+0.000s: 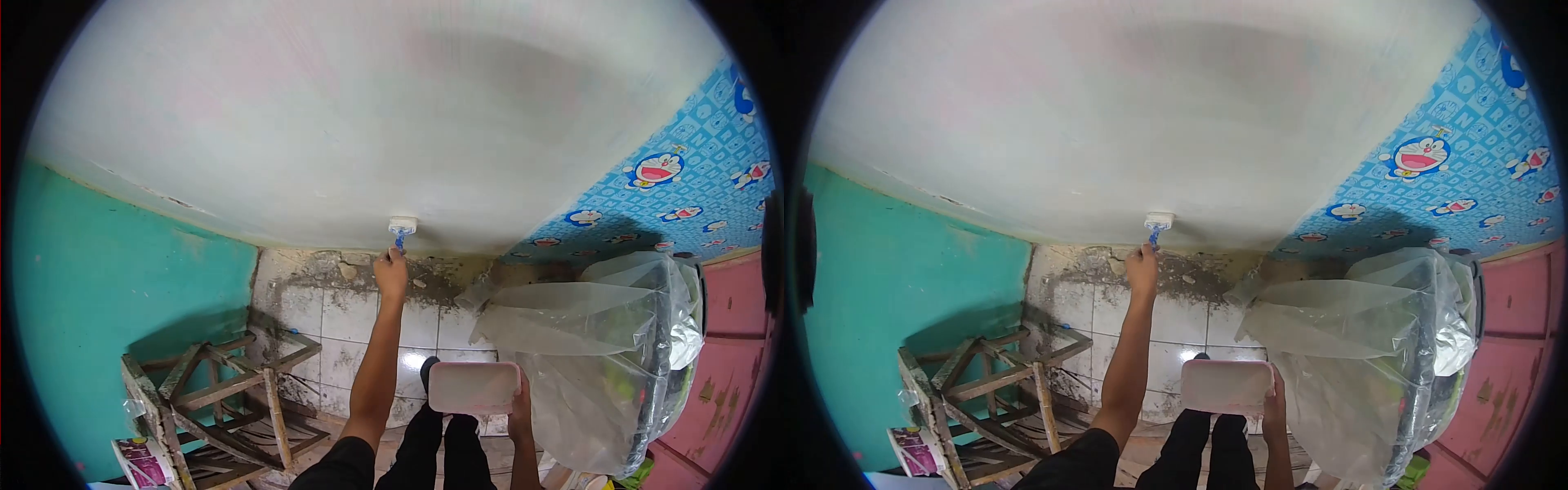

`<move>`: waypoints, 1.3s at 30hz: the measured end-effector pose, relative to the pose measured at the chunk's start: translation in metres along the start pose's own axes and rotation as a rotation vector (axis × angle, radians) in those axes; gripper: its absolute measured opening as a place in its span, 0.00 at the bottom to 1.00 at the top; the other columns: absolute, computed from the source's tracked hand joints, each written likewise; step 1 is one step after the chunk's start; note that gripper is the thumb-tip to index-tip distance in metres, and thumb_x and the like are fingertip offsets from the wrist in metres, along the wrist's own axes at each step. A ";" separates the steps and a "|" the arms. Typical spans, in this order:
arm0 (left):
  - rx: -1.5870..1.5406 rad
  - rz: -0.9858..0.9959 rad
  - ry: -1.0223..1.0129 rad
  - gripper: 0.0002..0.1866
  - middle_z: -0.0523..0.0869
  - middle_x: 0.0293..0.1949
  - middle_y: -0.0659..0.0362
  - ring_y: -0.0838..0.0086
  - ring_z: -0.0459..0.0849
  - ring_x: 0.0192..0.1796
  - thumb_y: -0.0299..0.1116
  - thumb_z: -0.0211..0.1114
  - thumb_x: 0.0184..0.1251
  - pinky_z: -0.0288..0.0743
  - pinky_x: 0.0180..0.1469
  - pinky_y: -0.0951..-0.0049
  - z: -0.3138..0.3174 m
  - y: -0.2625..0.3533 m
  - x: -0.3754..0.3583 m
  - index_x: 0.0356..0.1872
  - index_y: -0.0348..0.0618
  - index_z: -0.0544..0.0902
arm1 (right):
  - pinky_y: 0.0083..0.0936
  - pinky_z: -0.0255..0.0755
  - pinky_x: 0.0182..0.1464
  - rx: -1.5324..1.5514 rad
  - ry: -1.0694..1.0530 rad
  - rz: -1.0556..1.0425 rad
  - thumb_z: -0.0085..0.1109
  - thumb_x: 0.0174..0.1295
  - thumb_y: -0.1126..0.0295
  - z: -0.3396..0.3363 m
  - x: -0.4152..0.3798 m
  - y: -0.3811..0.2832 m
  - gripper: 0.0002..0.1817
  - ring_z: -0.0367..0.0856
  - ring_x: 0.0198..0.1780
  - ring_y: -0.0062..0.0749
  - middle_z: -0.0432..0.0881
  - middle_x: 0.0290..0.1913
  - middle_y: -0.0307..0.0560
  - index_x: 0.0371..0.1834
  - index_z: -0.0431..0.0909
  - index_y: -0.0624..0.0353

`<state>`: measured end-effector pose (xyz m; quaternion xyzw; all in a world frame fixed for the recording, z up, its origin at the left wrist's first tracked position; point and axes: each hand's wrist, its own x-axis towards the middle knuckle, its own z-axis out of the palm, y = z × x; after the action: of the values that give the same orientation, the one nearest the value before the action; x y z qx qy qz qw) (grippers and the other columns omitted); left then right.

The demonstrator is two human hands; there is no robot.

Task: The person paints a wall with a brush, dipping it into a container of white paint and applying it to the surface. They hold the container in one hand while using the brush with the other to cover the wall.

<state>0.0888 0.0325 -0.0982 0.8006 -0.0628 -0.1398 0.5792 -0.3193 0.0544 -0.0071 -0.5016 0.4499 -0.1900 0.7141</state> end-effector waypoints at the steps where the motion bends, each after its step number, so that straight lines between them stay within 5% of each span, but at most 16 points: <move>1: -0.074 -0.013 -0.011 0.20 0.80 0.21 0.58 0.75 0.74 0.22 0.39 0.55 0.78 0.65 0.26 0.69 -0.013 0.040 -0.015 0.33 0.31 0.84 | 0.36 0.56 0.75 0.004 -0.003 -0.003 0.47 0.71 0.35 0.002 -0.001 -0.006 0.45 0.62 0.75 0.37 0.65 0.73 0.49 0.78 0.56 0.59; 5: -0.311 0.030 -0.030 0.18 0.74 0.21 0.68 0.88 0.65 0.23 0.40 0.56 0.81 0.55 0.23 0.83 -0.054 0.167 -0.057 0.37 0.36 0.84 | 0.36 0.55 0.75 -0.015 -0.020 -0.036 0.47 0.71 0.35 0.013 -0.004 -0.030 0.45 0.62 0.74 0.36 0.65 0.73 0.48 0.78 0.56 0.59; 12: -0.418 0.290 0.093 0.17 0.70 0.22 0.70 0.89 0.62 0.24 0.42 0.54 0.82 0.55 0.26 0.85 -0.084 0.266 -0.084 0.43 0.38 0.83 | 0.38 0.54 0.76 0.096 -0.052 -0.049 0.46 0.75 0.42 0.018 -0.011 -0.028 0.40 0.61 0.76 0.40 0.65 0.74 0.53 0.77 0.57 0.62; 15: -0.434 0.322 0.031 0.15 0.76 0.31 0.68 0.91 0.67 0.31 0.40 0.53 0.83 0.59 0.30 0.85 -0.070 0.231 -0.058 0.44 0.37 0.80 | 0.38 0.54 0.76 0.097 -0.062 -0.030 0.46 0.75 0.41 0.019 -0.015 -0.024 0.40 0.62 0.76 0.41 0.65 0.74 0.53 0.77 0.57 0.62; 18: -0.293 0.303 0.002 0.17 0.70 0.27 0.69 0.88 0.64 0.29 0.43 0.51 0.84 0.57 0.28 0.83 -0.042 0.146 -0.035 0.40 0.40 0.79 | 0.37 0.56 0.75 0.048 -0.051 -0.016 0.47 0.73 0.38 0.021 -0.020 -0.023 0.42 0.63 0.75 0.39 0.65 0.73 0.51 0.77 0.57 0.61; 29: 0.315 0.033 0.069 0.19 0.81 0.26 0.43 0.50 0.77 0.29 0.39 0.56 0.76 0.68 0.35 0.55 0.026 -0.170 -0.005 0.32 0.31 0.80 | 0.36 0.56 0.75 0.006 -0.015 0.003 0.46 0.72 0.35 0.009 -0.022 -0.004 0.44 0.63 0.74 0.37 0.66 0.73 0.49 0.77 0.57 0.60; 33: 0.248 0.001 0.072 0.19 0.82 0.22 0.44 0.55 0.77 0.23 0.38 0.56 0.75 0.68 0.31 0.56 0.025 -0.146 0.009 0.31 0.30 0.82 | 0.36 0.56 0.75 0.015 -0.002 0.012 0.46 0.71 0.34 0.008 -0.026 -0.011 0.44 0.63 0.74 0.37 0.65 0.73 0.48 0.77 0.57 0.59; 39: -0.023 0.072 0.091 0.19 0.77 0.18 0.61 0.78 0.70 0.20 0.39 0.57 0.76 0.62 0.25 0.69 -0.018 0.030 -0.013 0.31 0.31 0.84 | 0.36 0.58 0.74 0.016 -0.021 0.012 0.46 0.71 0.34 0.010 -0.025 -0.011 0.44 0.63 0.74 0.36 0.67 0.71 0.48 0.77 0.58 0.59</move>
<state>0.0839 0.0429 -0.0627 0.7967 -0.0634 -0.0830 0.5953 -0.3226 0.0733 0.0150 -0.4952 0.4436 -0.1842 0.7239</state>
